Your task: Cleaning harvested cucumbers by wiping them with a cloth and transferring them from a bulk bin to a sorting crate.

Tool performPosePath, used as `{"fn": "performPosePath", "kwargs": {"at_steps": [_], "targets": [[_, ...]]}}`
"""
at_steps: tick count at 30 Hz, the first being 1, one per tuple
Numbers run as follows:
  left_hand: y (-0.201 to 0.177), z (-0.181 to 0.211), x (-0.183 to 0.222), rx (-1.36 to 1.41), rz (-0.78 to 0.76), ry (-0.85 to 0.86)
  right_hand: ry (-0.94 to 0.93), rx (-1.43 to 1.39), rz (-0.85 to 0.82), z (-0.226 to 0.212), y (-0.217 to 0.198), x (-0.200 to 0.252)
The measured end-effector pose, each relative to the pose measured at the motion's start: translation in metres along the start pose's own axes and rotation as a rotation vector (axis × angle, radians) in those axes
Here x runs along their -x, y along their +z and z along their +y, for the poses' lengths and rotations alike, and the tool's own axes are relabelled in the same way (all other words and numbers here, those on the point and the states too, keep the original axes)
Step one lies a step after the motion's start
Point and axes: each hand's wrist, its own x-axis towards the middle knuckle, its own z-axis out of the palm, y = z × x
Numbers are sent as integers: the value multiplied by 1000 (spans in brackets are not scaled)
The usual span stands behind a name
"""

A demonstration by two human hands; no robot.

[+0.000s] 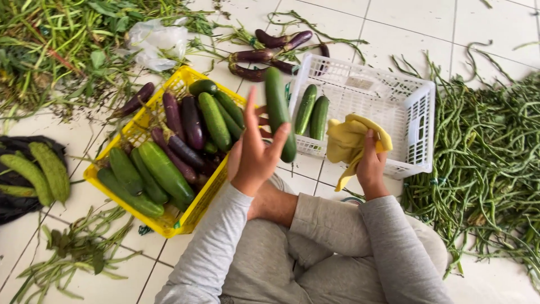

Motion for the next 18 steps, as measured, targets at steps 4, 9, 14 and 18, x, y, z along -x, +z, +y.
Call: {"fn": "performPosePath", "kwargs": {"at_steps": [4, 9, 14, 18], "targets": [[54, -12, 0, 128, -228, -131, -28, -215, 183, 9, -6, 0], [132, -47, -9, 79, -398, -289, 213, -621, 109, -31, 18, 1], [180, -104, -10, 35, -388, -245, 217, -538, 75, -7, 3, -14], [200, -145, 3, 237, -383, -421, 318, -561, 99, -2, 5, -20]]}}
